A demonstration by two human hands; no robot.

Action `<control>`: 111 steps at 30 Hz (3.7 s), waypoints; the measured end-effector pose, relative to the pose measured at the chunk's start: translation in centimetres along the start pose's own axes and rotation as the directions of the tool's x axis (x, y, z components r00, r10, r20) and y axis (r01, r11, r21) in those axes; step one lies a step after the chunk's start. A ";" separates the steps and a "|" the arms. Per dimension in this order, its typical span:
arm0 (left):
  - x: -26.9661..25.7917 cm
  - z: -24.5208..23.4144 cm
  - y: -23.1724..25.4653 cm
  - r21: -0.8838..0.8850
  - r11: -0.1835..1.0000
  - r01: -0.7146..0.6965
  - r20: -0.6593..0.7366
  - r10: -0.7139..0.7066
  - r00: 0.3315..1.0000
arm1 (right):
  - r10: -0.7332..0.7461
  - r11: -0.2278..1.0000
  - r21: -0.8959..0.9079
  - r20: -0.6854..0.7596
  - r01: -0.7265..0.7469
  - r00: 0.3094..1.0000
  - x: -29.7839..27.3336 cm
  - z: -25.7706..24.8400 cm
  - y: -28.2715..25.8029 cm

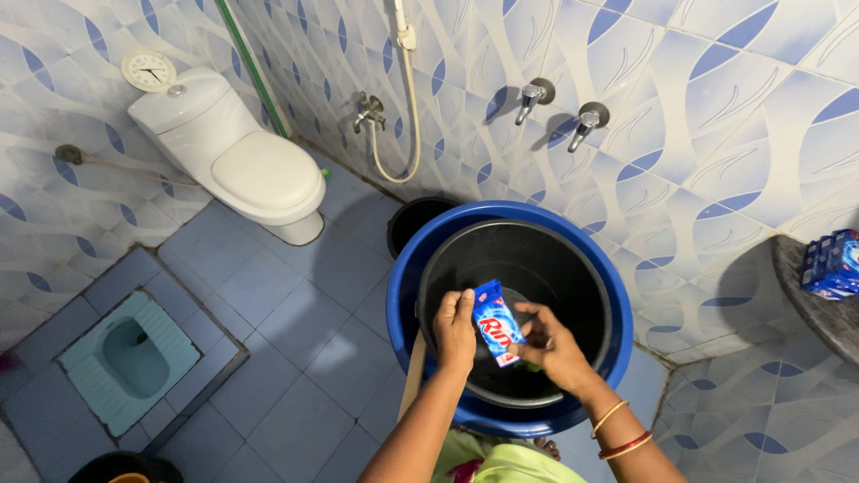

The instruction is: The person takes several small packets of laundry detergent from a wall hook and places them into a blue bucket. They then remove the packets from the bucket one by one and place them on a nearby shelf. Finally, they pick up a long-handled brush from the bucket and hang it on the wall hook.

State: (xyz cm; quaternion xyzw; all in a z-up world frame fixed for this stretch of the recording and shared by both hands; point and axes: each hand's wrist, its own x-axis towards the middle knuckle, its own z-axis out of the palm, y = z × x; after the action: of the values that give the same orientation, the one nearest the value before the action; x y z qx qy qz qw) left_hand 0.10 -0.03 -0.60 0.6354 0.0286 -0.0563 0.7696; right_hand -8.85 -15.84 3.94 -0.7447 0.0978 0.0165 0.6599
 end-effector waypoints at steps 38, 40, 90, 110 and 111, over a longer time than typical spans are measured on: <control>-4.0 10.2 2.6 0.154 0.986 0.071 0.495 -0.139 0.858 | -0.318 0.911 -0.406 -0.578 0.073 0.752 -7.5 -3.5 -5.6; -4.9 13.3 2.8 0.177 0.983 -0.042 0.528 -0.059 0.847 | -0.335 0.902 -0.428 -0.618 0.053 0.712 -7.9 -5.6 -5.1; -4.7 26.2 -0.5 0.279 0.704 -0.653 0.694 0.323 0.644 | -0.551 0.592 -0.707 -0.705 -0.386 0.447 0.9 -43.5 11.2; -2.1 -1.6 6.1 0.815 0.326 -0.479 0.407 0.265 0.874 | -0.012 0.699 -0.710 0.105 0.084 0.994 6.2 -3.9 -1.6; -2.2 -1.6 5.8 0.813 0.302 -0.497 0.422 0.282 0.862 | 0.078 0.638 -0.766 0.167 0.080 0.983 6.8 -2.9 -0.8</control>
State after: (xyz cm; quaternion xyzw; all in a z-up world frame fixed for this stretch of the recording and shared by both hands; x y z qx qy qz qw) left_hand -1.35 2.76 5.00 0.9243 -0.2389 0.0632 0.2907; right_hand -2.37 -19.49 4.03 -0.9498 0.0195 0.1249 0.2861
